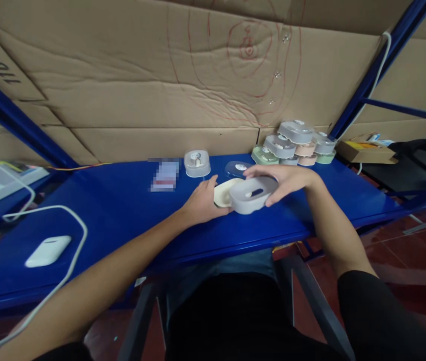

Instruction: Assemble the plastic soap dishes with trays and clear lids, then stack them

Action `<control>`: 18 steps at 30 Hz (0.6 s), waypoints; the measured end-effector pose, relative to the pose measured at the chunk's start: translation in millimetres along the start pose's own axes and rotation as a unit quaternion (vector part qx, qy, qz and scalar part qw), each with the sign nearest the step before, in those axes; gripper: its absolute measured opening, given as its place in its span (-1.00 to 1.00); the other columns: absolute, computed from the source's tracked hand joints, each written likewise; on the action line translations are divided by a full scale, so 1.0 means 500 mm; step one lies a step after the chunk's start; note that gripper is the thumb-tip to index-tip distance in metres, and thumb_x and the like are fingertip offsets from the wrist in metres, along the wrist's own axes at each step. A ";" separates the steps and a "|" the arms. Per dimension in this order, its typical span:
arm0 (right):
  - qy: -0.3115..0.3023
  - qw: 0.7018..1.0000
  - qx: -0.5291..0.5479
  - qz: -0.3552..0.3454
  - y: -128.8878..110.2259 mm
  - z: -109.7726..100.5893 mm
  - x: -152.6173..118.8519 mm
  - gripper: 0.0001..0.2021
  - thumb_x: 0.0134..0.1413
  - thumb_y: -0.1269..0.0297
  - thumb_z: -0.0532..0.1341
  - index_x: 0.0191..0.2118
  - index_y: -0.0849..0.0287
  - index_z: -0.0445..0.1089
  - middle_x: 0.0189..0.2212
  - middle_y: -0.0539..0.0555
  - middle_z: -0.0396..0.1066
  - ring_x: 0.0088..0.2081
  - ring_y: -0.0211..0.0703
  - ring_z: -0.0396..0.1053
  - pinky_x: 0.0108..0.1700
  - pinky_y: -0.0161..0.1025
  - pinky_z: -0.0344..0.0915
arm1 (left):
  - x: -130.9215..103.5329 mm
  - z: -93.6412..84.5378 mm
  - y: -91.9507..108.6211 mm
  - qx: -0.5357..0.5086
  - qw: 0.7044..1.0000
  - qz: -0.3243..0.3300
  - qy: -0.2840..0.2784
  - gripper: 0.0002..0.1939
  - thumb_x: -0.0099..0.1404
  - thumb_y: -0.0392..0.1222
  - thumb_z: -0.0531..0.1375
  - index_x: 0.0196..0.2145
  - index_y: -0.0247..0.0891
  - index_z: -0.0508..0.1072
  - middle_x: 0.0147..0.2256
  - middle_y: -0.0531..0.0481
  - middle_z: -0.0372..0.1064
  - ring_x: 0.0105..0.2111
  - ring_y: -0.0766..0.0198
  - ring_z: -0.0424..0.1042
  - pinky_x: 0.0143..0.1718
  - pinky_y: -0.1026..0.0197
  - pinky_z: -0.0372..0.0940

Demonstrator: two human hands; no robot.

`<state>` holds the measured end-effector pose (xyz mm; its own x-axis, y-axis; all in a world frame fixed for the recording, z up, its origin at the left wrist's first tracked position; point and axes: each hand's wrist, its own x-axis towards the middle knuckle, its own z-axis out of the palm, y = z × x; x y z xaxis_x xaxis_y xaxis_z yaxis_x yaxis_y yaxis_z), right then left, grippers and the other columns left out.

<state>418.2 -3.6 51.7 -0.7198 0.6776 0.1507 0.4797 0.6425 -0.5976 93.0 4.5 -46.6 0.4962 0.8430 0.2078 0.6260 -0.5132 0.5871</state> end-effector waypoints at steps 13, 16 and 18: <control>-0.004 0.996 -0.073 0.052 0.048 0.039 0.008 -0.04 -0.10 -0.29 0.65 0.38 0.04 0.53 0.26 0.19 0.63 0.20 0.27 0.62 0.24 0.13 0.60 | 0.025 -0.125 -0.087 0.068 0.995 0.010 -0.071 0.02 0.07 0.19 0.51 0.40 -0.18 0.37 0.21 -0.30 0.57 0.22 -0.40 0.57 0.22 -0.29 0.48; 0.164 0.971 -0.146 0.100 0.078 0.026 0.042 -0.32 0.30 -0.28 0.42 0.28 0.16 0.56 0.21 0.33 0.62 0.23 0.37 0.59 0.32 0.30 0.50 | 0.024 -0.128 -0.085 0.058 0.994 0.012 -0.089 -0.01 0.07 0.16 0.48 0.40 -0.20 0.38 0.22 -0.31 0.57 0.25 -0.42 0.56 0.25 -0.29 0.46; 0.195 0.950 -0.204 0.133 0.109 0.022 0.080 -0.32 0.29 -0.21 0.44 0.29 0.21 0.53 0.26 0.43 0.58 0.31 0.51 0.52 0.38 0.42 0.41 | 0.024 -0.123 -0.082 0.048 0.995 0.003 -0.087 0.04 0.07 0.18 0.48 0.43 -0.22 0.37 0.27 -0.37 0.53 0.31 -0.46 0.51 0.32 -0.35 0.41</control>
<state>410.3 54.5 16.6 -0.3426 0.8657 0.3649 0.8304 0.4608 -0.3133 36.4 45.8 -20.3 0.5915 0.8036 0.0663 0.6739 -0.5378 0.5065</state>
